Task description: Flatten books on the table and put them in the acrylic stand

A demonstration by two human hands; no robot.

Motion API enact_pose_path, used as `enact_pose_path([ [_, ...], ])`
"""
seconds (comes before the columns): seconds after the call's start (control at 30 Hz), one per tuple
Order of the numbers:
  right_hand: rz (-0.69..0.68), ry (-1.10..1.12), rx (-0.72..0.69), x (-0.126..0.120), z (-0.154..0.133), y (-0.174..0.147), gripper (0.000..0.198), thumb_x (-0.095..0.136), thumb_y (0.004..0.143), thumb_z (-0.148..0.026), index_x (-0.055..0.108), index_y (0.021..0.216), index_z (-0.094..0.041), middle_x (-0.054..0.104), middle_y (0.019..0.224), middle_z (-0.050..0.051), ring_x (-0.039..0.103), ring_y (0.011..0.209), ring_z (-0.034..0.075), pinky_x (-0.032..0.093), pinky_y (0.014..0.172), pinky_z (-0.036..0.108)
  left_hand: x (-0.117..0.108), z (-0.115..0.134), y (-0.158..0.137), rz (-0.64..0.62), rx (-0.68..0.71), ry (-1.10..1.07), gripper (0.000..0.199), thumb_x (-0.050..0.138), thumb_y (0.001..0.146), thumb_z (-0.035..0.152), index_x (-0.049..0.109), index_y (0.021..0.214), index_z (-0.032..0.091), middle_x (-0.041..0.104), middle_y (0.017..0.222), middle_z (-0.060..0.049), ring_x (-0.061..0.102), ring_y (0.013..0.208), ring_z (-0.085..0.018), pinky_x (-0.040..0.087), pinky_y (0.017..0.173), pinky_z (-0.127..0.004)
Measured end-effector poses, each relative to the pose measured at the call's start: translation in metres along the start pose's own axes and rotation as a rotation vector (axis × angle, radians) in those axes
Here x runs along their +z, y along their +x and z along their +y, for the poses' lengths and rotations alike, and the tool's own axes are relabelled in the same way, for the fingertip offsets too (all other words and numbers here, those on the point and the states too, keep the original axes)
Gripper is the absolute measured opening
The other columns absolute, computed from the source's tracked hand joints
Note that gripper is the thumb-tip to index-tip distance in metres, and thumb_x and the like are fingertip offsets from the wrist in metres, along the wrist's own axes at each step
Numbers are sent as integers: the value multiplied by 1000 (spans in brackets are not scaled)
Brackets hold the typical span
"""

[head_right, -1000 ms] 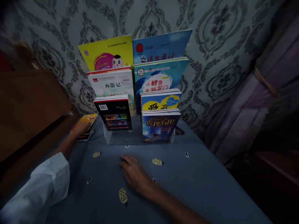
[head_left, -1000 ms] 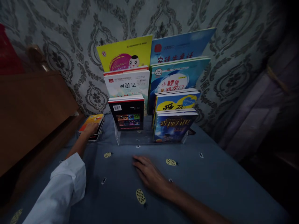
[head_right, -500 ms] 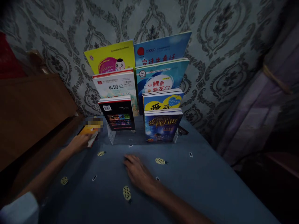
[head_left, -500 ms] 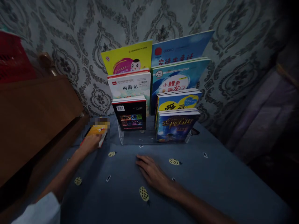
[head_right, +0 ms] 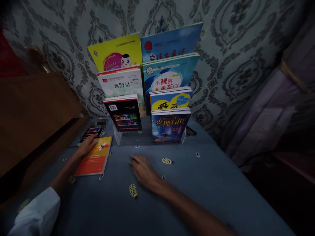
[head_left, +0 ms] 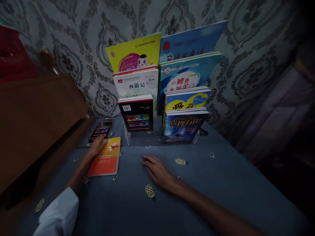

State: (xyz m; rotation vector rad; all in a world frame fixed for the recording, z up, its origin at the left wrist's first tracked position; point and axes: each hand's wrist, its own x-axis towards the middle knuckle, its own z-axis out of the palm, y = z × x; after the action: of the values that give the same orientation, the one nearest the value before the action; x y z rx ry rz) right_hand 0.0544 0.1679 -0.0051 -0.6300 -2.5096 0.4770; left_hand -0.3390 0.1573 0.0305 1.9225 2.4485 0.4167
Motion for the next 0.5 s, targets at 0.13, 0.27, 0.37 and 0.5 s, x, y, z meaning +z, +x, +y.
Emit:
enact_pose_path([
  [0.13,12,5,-2,-1,-1,0,31,46,96,-15,68,118,-18,62,135,13,59,124,26,50,106,45,22,-12,-9,39,70,-80,49,35,97,37,56,136,16,57,143,-11,48,137,-25,37,115,-44],
  [0.27,7,4,-1,1,0,0,31,47,96,-15,67,119,-17,62,135,14,58,124,26,50,106,46,22,-12,-17,34,69,-128,52,35,97,41,57,135,12,57,143,-14,49,135,-26,38,114,-43],
  [0.37,11,16,-8,3,1,-1,31,47,96,-15,67,120,-17,61,136,15,58,126,27,50,106,48,22,-6,-23,18,65,-145,52,36,97,42,58,134,14,56,144,-13,48,137,-25,37,116,-42],
  [0.5,23,15,-23,4,3,-2,31,46,96,-15,67,120,-16,61,136,16,58,126,27,49,107,48,28,7,-40,2,104,-176,51,37,97,42,58,135,15,57,143,-11,46,139,-25,36,117,-42],
])
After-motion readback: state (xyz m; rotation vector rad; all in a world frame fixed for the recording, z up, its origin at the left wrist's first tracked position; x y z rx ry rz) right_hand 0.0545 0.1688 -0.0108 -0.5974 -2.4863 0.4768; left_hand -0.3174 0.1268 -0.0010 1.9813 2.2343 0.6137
